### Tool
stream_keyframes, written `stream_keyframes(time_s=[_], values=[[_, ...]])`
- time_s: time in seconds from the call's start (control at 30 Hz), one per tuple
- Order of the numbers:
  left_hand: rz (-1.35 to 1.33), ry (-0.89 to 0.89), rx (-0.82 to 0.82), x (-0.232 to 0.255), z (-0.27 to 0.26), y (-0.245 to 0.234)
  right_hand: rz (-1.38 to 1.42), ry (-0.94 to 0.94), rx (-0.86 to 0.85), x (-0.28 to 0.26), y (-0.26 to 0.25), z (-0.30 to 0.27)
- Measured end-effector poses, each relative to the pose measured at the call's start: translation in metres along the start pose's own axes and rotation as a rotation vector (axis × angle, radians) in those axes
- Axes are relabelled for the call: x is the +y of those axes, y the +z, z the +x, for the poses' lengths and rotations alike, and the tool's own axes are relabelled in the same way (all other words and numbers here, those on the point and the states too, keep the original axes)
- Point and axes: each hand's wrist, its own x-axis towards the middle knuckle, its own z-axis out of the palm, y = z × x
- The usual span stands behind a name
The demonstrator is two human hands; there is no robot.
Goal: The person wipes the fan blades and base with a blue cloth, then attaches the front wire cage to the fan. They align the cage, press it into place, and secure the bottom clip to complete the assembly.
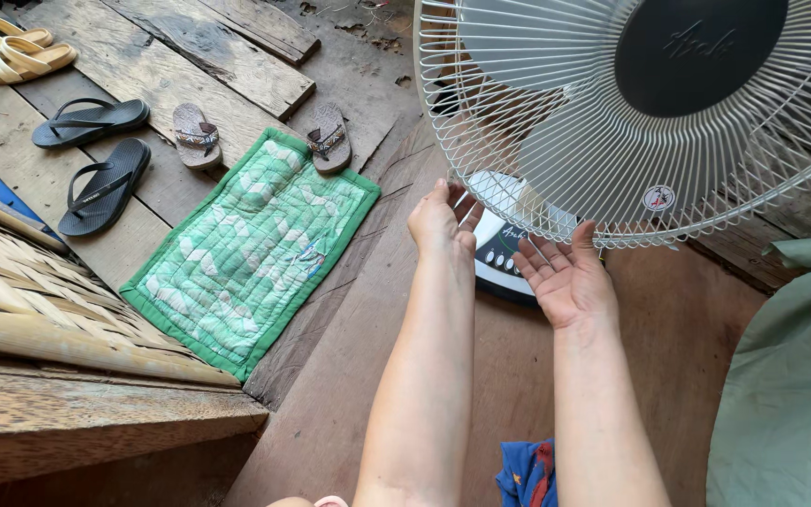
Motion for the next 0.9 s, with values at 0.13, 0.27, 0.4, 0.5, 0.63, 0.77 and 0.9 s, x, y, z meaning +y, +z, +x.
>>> stream_keyframes(time_s=[0.13,0.27,0.4,0.5,0.63,0.77,0.9], values=[[-0.066,-0.04,0.012,-0.005,0.01,-0.009,0.049,0.043,-0.121,0.007,-0.012,0.005],[-0.063,-0.034,0.077,-0.004,0.026,-0.02,0.055,-0.043,-0.169,0.015,-0.016,0.004],[-0.041,0.017,0.009,-0.01,0.032,-0.019,0.117,-0.123,-0.177,0.005,-0.01,0.006],[-0.015,0.011,0.005,-0.01,0.034,-0.013,0.175,-0.077,-0.121,-0.006,-0.001,0.012],[-0.124,-0.082,-0.056,-0.006,0.034,-0.007,0.13,-0.129,-0.043,-0.014,0.009,0.016],[-0.166,-0.091,-0.087,-0.009,0.036,-0.007,0.15,-0.147,-0.031,-0.016,0.012,0.018],[-0.179,-0.103,-0.054,-0.015,0.044,-0.008,0.185,-0.157,-0.03,-0.013,0.011,0.023]])
